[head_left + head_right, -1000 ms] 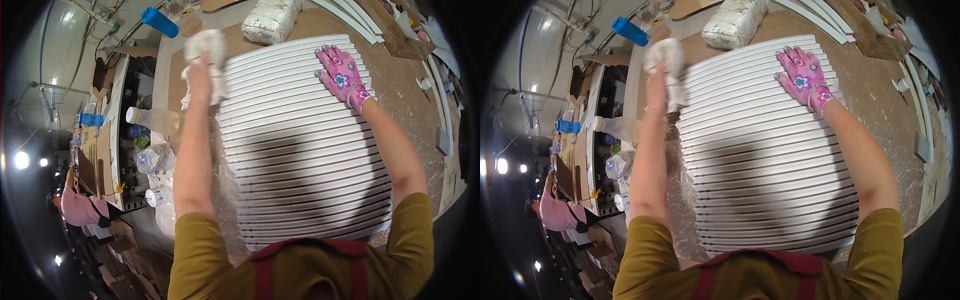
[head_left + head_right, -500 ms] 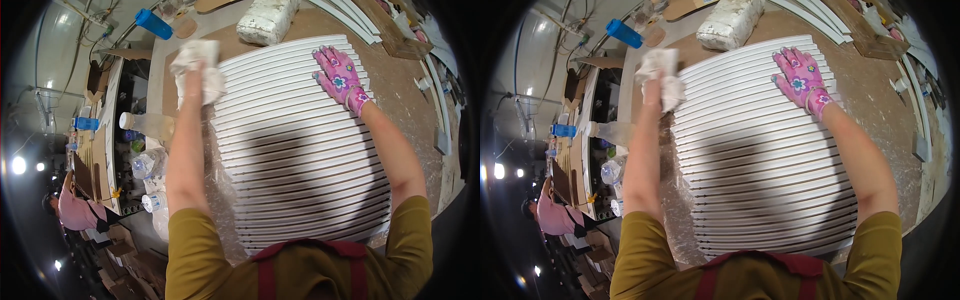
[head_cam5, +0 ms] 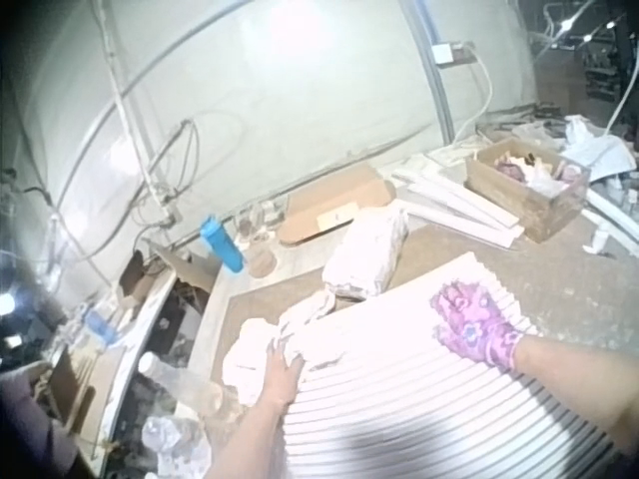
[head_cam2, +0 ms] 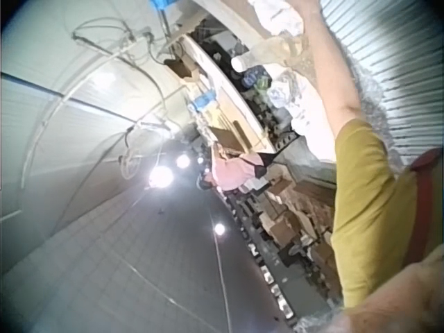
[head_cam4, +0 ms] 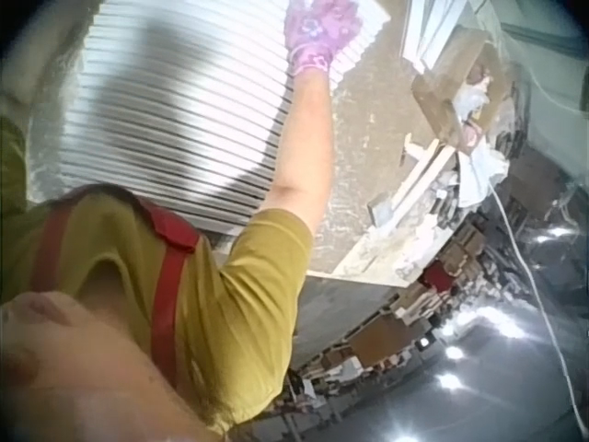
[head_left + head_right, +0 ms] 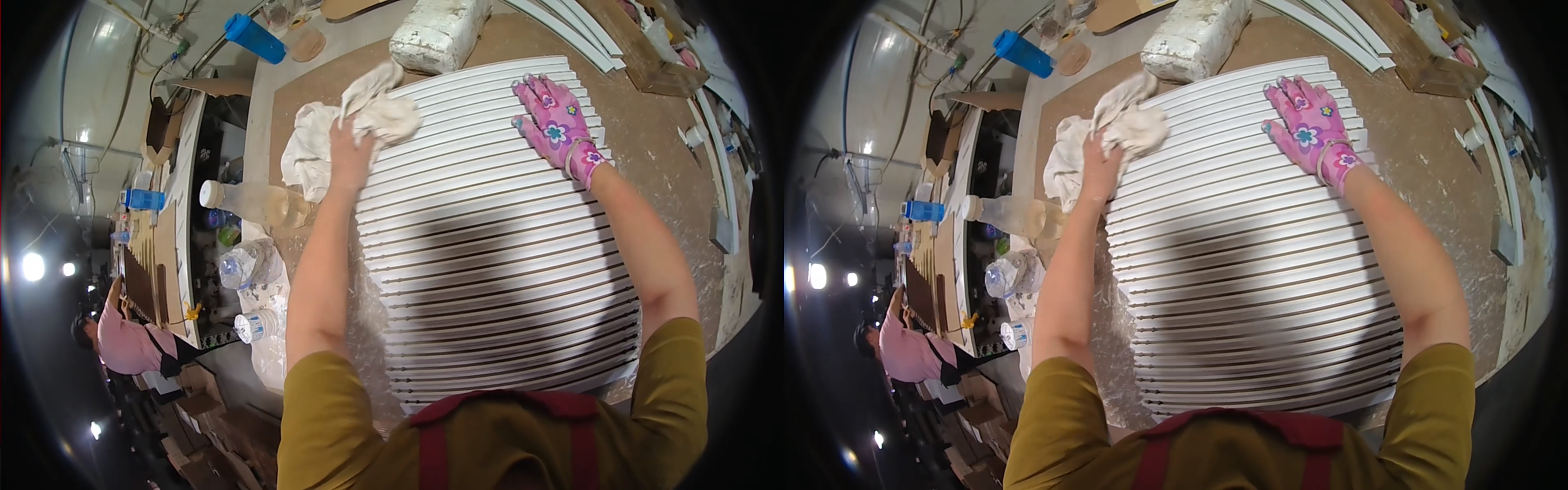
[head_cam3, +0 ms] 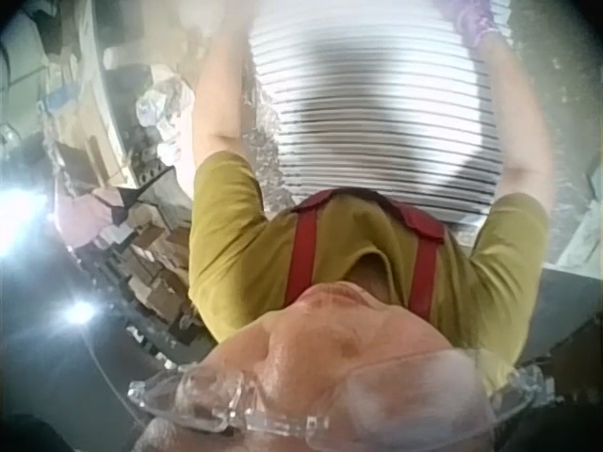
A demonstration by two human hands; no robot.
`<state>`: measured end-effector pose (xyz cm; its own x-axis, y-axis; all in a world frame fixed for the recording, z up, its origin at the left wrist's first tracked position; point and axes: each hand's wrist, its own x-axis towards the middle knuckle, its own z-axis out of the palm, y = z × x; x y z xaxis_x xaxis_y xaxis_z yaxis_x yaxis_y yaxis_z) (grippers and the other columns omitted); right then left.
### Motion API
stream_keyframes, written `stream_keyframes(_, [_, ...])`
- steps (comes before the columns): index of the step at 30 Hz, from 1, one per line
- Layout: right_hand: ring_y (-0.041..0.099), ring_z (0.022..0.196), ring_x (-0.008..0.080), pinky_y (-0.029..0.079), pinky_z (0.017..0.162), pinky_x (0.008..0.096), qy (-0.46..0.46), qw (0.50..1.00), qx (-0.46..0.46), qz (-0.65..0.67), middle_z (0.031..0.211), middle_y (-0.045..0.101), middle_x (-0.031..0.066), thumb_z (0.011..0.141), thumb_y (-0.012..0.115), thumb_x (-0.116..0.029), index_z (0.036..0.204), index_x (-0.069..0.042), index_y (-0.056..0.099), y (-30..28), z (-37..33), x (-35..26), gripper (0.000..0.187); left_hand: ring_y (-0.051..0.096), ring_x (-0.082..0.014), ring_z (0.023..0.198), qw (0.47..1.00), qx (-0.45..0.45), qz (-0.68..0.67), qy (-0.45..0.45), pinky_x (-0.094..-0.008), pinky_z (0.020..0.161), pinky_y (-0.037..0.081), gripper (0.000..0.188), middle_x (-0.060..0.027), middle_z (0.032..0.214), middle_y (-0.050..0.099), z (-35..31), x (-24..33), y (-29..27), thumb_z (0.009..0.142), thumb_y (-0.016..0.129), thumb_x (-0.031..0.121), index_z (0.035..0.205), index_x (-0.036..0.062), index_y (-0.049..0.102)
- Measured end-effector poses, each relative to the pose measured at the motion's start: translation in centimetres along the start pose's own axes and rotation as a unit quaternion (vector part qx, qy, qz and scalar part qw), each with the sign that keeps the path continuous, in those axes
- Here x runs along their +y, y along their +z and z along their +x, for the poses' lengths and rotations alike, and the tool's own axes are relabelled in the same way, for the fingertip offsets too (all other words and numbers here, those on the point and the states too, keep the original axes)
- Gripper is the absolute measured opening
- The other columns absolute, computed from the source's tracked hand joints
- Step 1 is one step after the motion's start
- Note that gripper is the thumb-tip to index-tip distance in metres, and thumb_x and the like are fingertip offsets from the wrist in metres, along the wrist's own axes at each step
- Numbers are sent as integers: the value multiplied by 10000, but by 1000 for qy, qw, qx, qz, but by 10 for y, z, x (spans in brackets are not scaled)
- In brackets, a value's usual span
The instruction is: The person wipes a series of white slats arranged on a table using a cloth, then separates a larger white board and wipes its surfaces and edges.
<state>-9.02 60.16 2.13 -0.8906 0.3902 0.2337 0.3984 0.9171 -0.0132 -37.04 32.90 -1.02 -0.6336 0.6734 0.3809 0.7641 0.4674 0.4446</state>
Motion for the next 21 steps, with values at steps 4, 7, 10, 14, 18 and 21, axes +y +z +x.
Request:
stream_keyframes(4, [287,1392,341,187,1146,460,-11,1000,16,17,1480,366,154,955,410,-447,1425,-110,388,1,3,-5,579,529,-354,1172,964,190,-63,-175,-399,1027,384,462,-245,1251,547,19,-18,-53,863,531,33,1309,-65,466])
stream_keyframes(7, [284,1392,343,207,1144,440,-2,998,13,67,1481,361,155,940,469,-438,1429,-102,378,-12,0,-7,601,509,-304,1167,949,273,-153,-45,-379,1025,382,500,-209,1255,526,42,47,-86,792,524,-41,1290,-53,479])
stream_keyframes(10, [401,1322,246,316,1084,335,71,848,137,507,1396,461,161,906,583,-328,1368,-51,435,0,3,-28,559,328,-363,1338,961,23,-275,28,-438,1122,266,749,-232,1430,335,22,157,-66,783,663,163,1430,15,315])
stream_keyframes(14, [604,1051,197,476,935,344,27,630,29,775,1143,623,94,926,493,-124,1217,-7,551,-54,-4,-61,319,292,-373,1377,880,-260,-370,148,-447,1135,255,729,-234,1475,304,-7,206,-41,829,698,342,1410,34,383])
stream_keyframes(18, [651,949,191,537,812,305,7,658,105,745,1063,659,114,1017,430,-291,1181,-42,578,-92,9,-20,333,492,-310,1236,954,16,-300,-23,-413,1050,370,340,-133,1321,544,22,142,-52,935,539,181,1232,20,572])
stream_keyframes(21, [599,932,247,485,833,403,-87,936,83,330,1021,625,123,939,486,-441,1137,-83,585,-59,63,-64,421,461,-327,1261,993,77,74,55,-440,1052,365,467,-153,1319,537,35,54,-4,896,568,258,1310,50,515])
